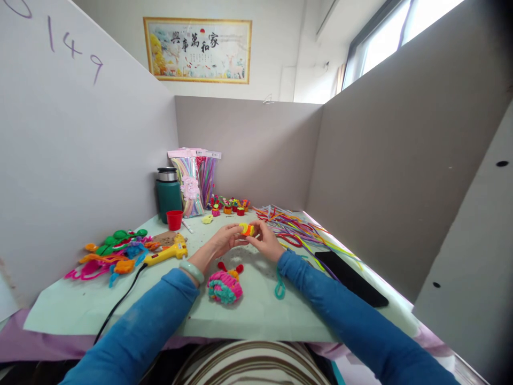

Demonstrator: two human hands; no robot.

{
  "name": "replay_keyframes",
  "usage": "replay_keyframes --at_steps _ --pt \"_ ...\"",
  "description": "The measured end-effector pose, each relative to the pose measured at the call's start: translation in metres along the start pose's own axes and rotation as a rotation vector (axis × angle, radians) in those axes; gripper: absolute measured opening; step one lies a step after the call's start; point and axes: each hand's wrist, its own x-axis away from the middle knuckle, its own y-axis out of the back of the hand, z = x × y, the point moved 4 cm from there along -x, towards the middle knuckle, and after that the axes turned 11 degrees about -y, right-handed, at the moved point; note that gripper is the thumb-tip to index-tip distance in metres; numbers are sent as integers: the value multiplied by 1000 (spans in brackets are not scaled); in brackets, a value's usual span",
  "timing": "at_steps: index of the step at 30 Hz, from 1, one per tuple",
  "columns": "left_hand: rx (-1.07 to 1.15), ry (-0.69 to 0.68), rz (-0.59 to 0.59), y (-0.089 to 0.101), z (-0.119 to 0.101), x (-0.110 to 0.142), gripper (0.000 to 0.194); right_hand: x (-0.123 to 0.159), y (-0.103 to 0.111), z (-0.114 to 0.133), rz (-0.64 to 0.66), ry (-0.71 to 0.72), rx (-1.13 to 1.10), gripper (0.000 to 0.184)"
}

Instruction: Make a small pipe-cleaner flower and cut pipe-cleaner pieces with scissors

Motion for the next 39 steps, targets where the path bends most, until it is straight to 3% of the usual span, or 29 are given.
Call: replay_keyframes --at_steps 3,7,17,21,25,32,39 --pt "-28 21 1 0 2 0 16 4 1 7 -71 68 123 26" --pt "-26 4 1 1 1 0 16 6 1 13 -58 89 129 28" --pt "-80 -63 -24 -3 2 0 28 -2 -3 -1 -162 96 181 27" --pt "-55 -103 -20 0 4 -3 30 -4 -2 -9 -56 7 -10 38" --pt "-61 -63 -4 2 4 -4 27 -4 -1 -10 111 -54 -216 29" --pt "-43 7 -3 -1 0 -1 23 0 5 4 114 22 -163 23" --pt "-52 51 37 -4 -3 2 23 1 6 1 129 63 -157 24"
